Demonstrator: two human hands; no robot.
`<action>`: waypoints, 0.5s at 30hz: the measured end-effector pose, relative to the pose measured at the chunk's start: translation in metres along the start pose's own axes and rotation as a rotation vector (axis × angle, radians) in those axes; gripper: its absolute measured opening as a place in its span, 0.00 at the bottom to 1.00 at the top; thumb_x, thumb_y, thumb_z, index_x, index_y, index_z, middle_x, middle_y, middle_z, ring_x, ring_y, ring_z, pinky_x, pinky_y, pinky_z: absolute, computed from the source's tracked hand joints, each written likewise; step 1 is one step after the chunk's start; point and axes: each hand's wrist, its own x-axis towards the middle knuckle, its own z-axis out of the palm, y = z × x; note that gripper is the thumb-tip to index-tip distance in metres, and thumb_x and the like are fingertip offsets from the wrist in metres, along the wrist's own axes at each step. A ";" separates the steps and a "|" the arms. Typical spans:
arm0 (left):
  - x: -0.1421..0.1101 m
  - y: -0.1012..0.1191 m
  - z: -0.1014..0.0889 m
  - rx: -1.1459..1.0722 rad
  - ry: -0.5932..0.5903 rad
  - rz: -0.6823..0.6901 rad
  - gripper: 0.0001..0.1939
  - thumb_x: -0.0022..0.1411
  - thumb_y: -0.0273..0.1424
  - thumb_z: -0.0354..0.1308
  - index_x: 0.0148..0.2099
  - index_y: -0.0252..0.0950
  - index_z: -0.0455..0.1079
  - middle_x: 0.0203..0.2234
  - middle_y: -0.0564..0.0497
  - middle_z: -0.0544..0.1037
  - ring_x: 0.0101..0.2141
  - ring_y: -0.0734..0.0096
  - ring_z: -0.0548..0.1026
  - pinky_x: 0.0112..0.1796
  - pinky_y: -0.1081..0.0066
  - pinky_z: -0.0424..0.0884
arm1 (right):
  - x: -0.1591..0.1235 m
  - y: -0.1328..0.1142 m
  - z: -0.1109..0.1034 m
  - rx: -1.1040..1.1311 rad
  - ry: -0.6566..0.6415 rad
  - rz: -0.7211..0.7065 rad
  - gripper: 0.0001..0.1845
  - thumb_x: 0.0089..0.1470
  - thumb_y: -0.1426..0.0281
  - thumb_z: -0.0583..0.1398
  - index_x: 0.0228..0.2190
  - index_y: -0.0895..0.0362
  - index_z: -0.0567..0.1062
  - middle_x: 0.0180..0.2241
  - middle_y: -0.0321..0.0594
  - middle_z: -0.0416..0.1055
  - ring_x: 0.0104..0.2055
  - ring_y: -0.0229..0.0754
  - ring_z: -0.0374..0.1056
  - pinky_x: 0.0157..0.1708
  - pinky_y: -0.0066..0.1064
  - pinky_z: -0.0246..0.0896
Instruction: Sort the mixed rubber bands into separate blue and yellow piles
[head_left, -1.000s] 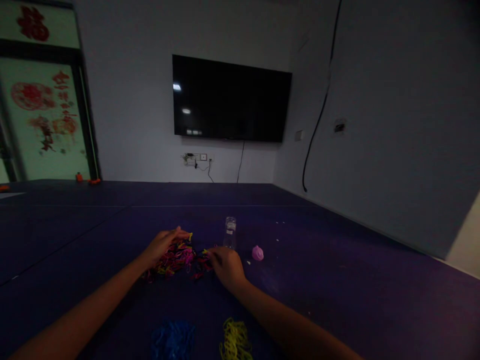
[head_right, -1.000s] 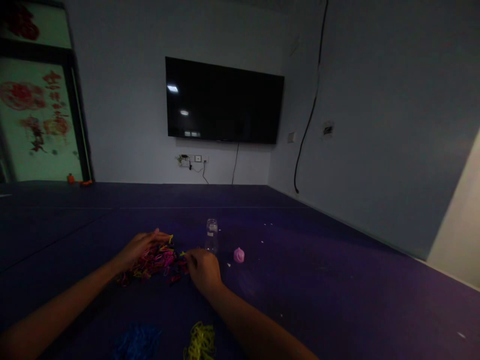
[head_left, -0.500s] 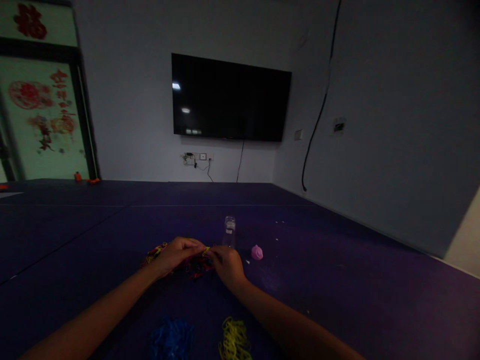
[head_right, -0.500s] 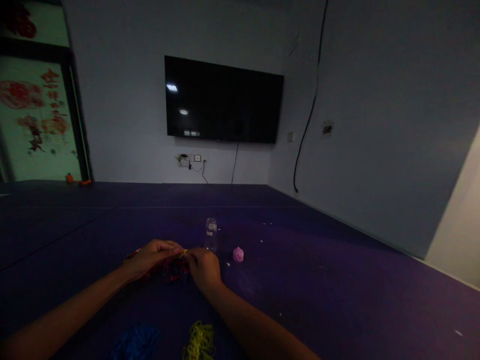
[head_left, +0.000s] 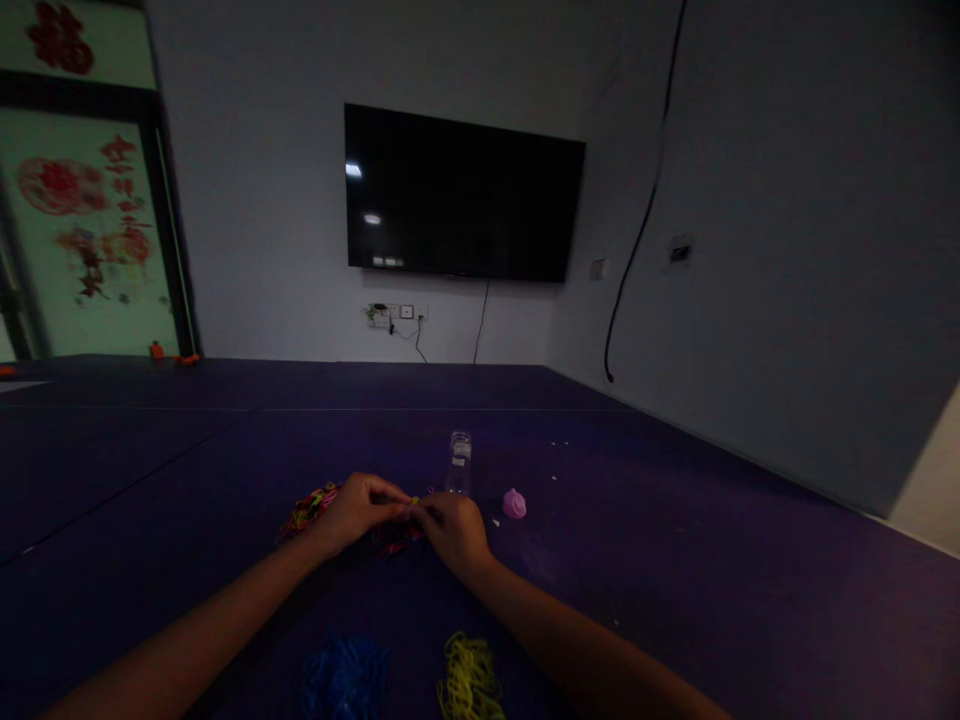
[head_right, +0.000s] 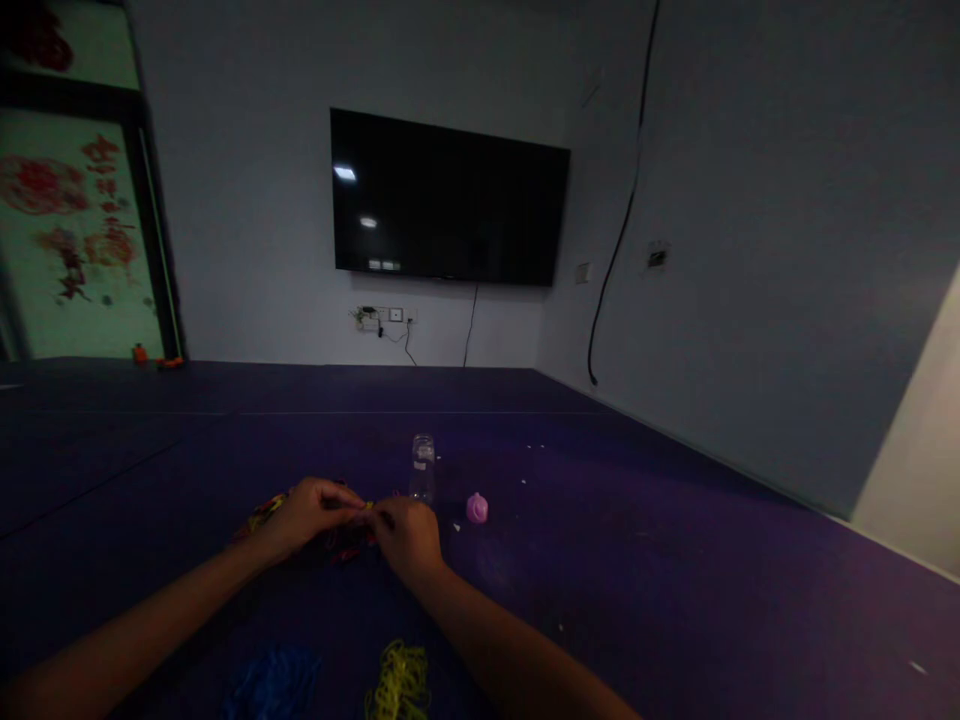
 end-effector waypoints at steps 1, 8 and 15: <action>0.000 -0.001 0.000 -0.001 0.005 0.001 0.11 0.45 0.37 0.63 0.29 0.33 0.77 0.27 0.45 0.80 0.30 0.61 0.77 0.34 0.66 0.71 | 0.000 0.000 0.000 0.000 0.002 -0.001 0.10 0.53 0.69 0.58 0.23 0.55 0.76 0.26 0.36 0.74 0.27 0.37 0.68 0.29 0.24 0.55; 0.002 0.002 0.003 -0.126 0.098 -0.064 0.12 0.43 0.36 0.64 0.30 0.33 0.77 0.27 0.45 0.81 0.29 0.61 0.77 0.33 0.66 0.72 | 0.000 -0.002 -0.002 0.076 -0.005 0.005 0.15 0.57 0.65 0.52 0.27 0.56 0.76 0.26 0.37 0.74 0.27 0.36 0.67 0.27 0.24 0.55; -0.012 0.030 0.019 -0.045 -0.047 0.011 0.09 0.45 0.33 0.63 0.30 0.35 0.77 0.25 0.48 0.80 0.27 0.65 0.76 0.31 0.69 0.71 | 0.003 0.007 0.000 0.301 0.107 0.127 0.25 0.60 0.56 0.47 0.27 0.59 0.75 0.21 0.38 0.71 0.25 0.38 0.67 0.25 0.25 0.57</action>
